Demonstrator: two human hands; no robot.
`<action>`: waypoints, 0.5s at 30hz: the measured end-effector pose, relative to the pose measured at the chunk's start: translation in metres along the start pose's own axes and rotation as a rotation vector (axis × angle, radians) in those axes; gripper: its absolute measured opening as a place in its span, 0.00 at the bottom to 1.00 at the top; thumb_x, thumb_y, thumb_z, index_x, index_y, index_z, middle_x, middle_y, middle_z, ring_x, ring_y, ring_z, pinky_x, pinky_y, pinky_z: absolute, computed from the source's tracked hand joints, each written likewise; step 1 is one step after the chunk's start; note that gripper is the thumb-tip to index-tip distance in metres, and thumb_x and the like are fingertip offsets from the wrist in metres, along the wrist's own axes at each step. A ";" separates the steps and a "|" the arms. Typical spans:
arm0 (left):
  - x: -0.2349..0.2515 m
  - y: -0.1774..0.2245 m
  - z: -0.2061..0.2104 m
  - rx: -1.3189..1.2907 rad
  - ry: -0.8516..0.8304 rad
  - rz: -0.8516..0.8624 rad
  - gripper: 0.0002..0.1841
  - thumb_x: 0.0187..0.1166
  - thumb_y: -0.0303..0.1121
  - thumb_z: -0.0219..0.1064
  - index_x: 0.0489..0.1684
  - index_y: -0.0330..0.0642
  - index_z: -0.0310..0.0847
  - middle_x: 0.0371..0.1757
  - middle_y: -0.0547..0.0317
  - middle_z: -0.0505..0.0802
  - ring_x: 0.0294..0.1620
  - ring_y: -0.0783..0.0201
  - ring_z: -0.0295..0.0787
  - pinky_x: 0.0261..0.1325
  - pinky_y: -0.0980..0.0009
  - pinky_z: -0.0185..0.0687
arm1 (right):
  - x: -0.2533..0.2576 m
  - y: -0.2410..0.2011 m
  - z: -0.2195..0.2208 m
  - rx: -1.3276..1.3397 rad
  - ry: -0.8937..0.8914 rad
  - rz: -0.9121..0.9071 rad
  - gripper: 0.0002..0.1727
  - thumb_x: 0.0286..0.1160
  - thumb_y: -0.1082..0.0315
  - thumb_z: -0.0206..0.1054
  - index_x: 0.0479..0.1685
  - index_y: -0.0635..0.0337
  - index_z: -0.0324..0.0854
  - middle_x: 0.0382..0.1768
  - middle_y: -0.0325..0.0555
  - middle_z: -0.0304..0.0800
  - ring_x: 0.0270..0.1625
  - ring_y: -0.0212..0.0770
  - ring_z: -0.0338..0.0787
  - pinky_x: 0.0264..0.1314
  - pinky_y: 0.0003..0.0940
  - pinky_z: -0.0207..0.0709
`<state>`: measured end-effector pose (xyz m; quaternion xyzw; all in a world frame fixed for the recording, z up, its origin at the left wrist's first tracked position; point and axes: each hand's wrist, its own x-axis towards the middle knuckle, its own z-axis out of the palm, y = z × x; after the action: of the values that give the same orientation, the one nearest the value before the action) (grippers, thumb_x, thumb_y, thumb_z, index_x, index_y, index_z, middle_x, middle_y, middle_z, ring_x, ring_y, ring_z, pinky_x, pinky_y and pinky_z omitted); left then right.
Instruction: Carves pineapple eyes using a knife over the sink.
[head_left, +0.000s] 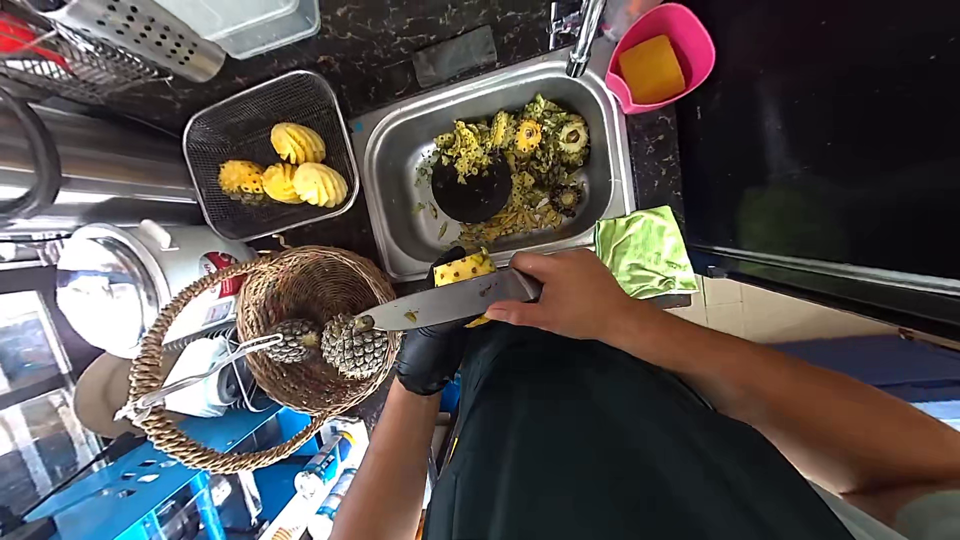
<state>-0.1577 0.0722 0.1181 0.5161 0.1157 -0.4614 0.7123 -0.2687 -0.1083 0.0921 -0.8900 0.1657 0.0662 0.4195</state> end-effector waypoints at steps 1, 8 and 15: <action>0.001 0.001 -0.002 0.020 -0.025 -0.003 0.13 0.55 0.14 0.75 0.37 0.36 0.87 0.38 0.50 0.95 0.42 0.61 0.94 0.54 0.63 0.91 | 0.002 0.005 0.002 -0.016 0.005 -0.010 0.44 0.60 0.11 0.50 0.32 0.44 0.83 0.14 0.33 0.77 0.21 0.38 0.83 0.22 0.45 0.72; 0.002 -0.004 -0.009 0.004 -0.044 -0.024 0.14 0.53 0.16 0.75 0.37 0.36 0.87 0.39 0.48 0.95 0.44 0.59 0.94 0.54 0.60 0.90 | 0.005 0.003 -0.001 -0.014 -0.075 0.004 0.42 0.59 0.11 0.52 0.31 0.43 0.82 0.14 0.31 0.76 0.22 0.36 0.83 0.23 0.44 0.72; 0.005 0.008 -0.029 0.119 -0.138 0.004 0.37 0.55 0.22 0.82 0.70 0.39 0.72 0.54 0.41 0.92 0.54 0.52 0.93 0.60 0.53 0.90 | 0.023 0.092 0.005 0.055 -0.121 0.343 0.42 0.70 0.18 0.54 0.41 0.50 0.88 0.25 0.49 0.87 0.31 0.56 0.89 0.31 0.67 0.79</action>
<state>-0.1393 0.0944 0.1074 0.5247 0.0378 -0.5006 0.6875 -0.2798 -0.1646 0.0161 -0.8313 0.2912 0.1854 0.4357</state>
